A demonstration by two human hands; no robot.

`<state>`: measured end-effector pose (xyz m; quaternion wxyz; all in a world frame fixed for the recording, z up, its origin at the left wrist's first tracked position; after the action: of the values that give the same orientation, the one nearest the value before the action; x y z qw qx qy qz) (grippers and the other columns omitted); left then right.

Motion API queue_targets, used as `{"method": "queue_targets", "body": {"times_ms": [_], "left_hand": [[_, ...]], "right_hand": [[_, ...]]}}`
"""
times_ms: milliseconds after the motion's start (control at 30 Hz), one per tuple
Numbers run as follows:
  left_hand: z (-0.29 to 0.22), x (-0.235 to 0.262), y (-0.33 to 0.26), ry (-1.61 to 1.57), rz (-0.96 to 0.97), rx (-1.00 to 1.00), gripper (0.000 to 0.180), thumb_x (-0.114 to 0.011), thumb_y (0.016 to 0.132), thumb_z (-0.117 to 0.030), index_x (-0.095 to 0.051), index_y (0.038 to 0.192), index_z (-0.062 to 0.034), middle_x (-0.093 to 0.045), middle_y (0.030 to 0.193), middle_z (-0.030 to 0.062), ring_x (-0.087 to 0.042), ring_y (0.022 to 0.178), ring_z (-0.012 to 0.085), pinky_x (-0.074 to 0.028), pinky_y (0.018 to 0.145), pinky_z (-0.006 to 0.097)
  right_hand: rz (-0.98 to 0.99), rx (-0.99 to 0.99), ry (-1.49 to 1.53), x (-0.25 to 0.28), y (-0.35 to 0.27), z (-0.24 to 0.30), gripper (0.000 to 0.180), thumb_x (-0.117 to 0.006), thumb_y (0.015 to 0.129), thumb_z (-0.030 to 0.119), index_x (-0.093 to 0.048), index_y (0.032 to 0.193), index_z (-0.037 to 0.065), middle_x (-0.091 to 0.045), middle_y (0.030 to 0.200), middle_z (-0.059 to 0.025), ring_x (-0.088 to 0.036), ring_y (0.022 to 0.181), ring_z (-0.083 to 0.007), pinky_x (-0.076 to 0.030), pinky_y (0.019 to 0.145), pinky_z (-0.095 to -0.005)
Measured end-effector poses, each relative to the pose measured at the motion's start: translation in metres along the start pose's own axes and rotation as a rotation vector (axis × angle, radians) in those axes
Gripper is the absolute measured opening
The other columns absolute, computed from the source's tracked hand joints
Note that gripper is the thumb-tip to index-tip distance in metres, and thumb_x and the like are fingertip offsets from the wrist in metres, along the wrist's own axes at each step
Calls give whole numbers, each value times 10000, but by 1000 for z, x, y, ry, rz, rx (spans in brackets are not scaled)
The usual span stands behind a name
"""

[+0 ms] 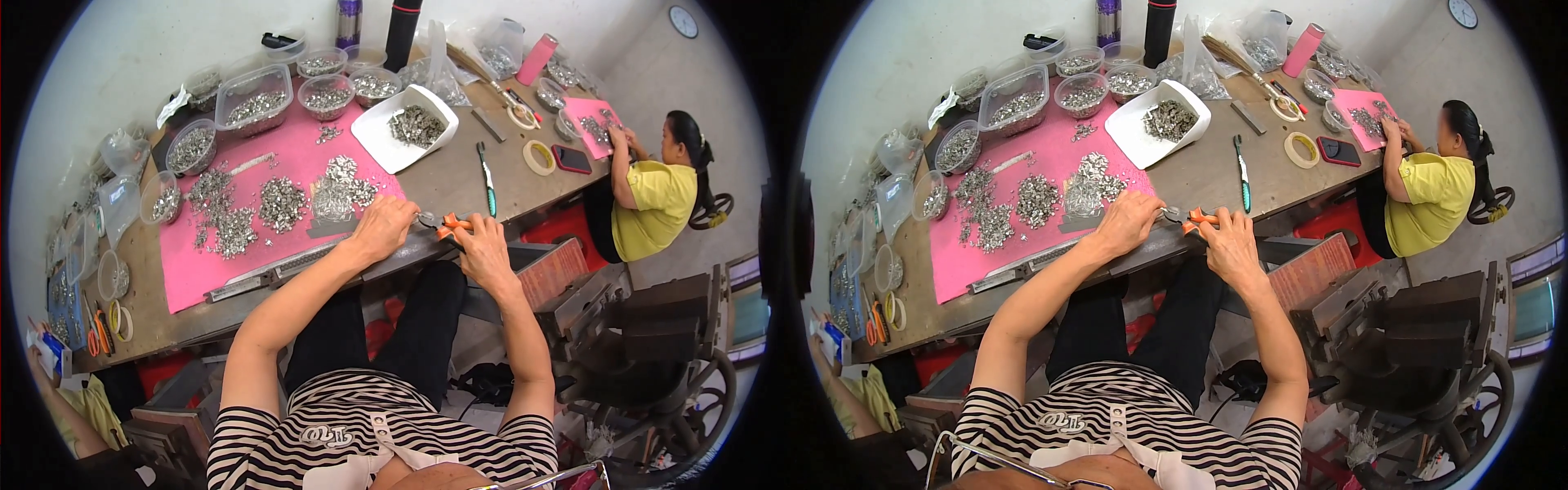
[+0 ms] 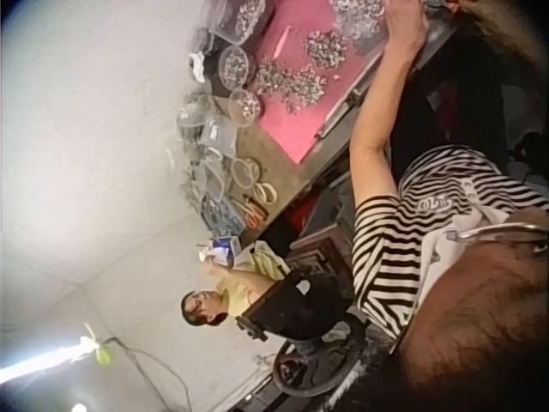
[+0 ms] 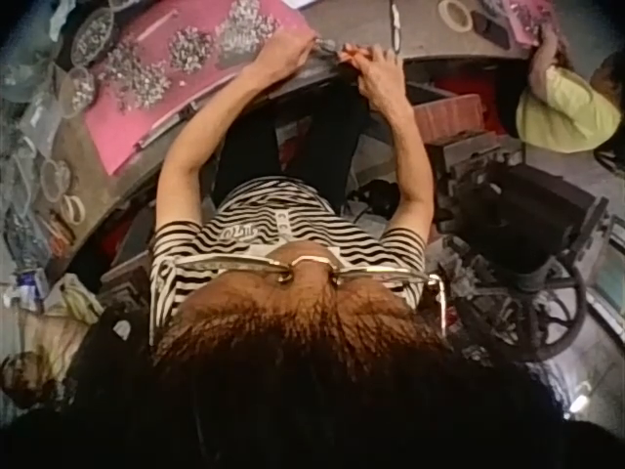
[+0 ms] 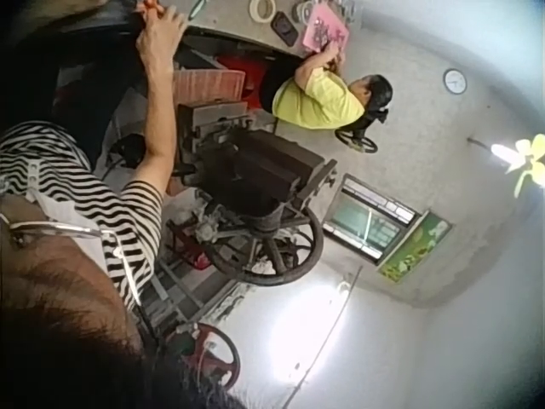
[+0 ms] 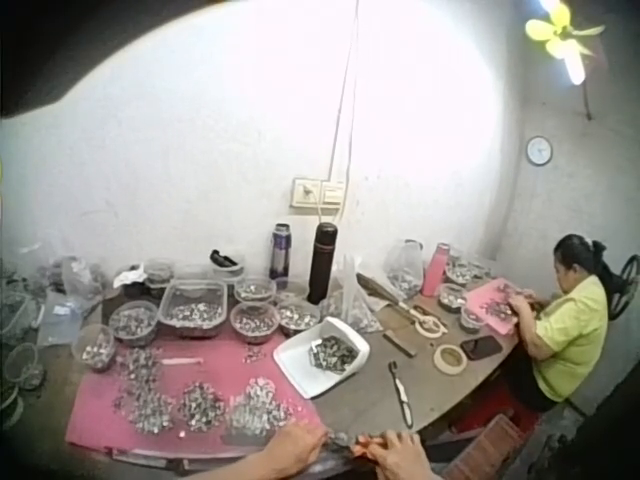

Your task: Assembling small metal components using a hand press and pliers.

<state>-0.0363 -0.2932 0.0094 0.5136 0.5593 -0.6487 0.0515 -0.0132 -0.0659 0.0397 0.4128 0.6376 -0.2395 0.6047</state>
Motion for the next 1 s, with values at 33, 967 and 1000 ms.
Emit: {"method": "queue_targets", "body": {"times_ms": [33,967,1000], "left_hand": [[0,0,0,-3,1,0,122,-643,887,-88,-668,998,-44,-677,872,141,-621,883,318,-445,818,442],[5,-27,22,-370,-58,223,156,-587,956,-95,-672,1048,-1,-681,854,239,-655,799,424,-505,713,489],[3,-24,22,-395,-59,232,169,-581,957,-95,-677,1056,4,-682,844,242,-663,789,420,-511,702,483]], "right_hand": [[-21,21,-56,0,1,0,329,-680,738,43,-659,1063,91,-536,1082,-122,-522,1003,-326,-421,889,-446],[-36,-78,120,-6,3,-18,458,-651,706,-20,-650,1156,68,-565,1122,-107,-544,1059,-316,-430,880,-430],[-36,-78,121,-5,3,-17,458,-651,706,-20,-650,1156,68,-565,1122,-107,-544,1059,-316,-430,880,-430]]}}
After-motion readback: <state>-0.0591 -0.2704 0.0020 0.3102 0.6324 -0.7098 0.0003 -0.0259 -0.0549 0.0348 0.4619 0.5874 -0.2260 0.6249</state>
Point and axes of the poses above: each hand's wrist, its own y-axis towards the middle knuckle, its own x-axis out of the back of the hand, z = x × y, the point moved 2 cm from there along y, towards the middle knuckle
